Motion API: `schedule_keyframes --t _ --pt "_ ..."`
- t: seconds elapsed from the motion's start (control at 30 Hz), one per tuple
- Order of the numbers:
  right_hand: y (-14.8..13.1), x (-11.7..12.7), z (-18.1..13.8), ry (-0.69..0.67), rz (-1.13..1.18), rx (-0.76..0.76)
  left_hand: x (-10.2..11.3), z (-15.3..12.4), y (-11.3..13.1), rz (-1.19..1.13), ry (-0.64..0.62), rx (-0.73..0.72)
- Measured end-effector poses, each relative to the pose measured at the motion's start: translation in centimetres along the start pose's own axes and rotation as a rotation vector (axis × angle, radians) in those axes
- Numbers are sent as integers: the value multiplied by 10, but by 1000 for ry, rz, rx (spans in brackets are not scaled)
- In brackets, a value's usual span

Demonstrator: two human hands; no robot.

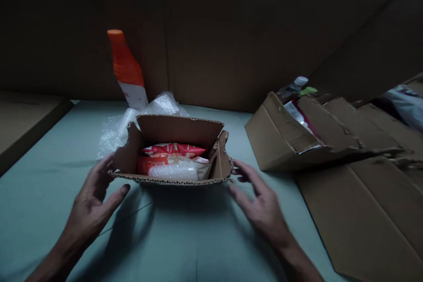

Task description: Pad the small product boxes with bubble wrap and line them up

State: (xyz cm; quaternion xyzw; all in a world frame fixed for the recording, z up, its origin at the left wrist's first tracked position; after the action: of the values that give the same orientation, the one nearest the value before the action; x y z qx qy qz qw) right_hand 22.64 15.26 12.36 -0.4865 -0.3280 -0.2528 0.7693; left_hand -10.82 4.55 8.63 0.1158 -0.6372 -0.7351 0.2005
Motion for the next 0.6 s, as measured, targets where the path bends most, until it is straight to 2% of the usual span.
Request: schedule_keyframes --t 0.1,0.2,0.33,0.47,0.6 --pt "7 -49 0 -124 83 54 -14 7 -9 -156 -39 110" --pt "1 -70 8 -144 85 -24 -24 7 -9 -187 -26 154" --pt "-7 -55 -5 -127 89 -22 -31 -10 -1 -175 -16 176" --pt "-7 -25 -45 -83 108 -21 -34 -46 -5 -100 -43 223" --pt "-16 -10 -81 -63 125 -19 -13 -81 -24 74 3 144"
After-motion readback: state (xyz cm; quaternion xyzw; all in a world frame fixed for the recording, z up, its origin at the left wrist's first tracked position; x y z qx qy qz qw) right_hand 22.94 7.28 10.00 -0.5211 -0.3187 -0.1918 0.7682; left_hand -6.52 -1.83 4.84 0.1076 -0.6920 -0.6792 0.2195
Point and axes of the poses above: each hand's wrist, its own z-axis towards the middle knuckle, its own x-axis out of the back of the hand, y = z × x, the point moved 2 cm from there along z, towards the middle knuckle, and after that the axes turned 12 degrees about -z, right-handed, at the moved point
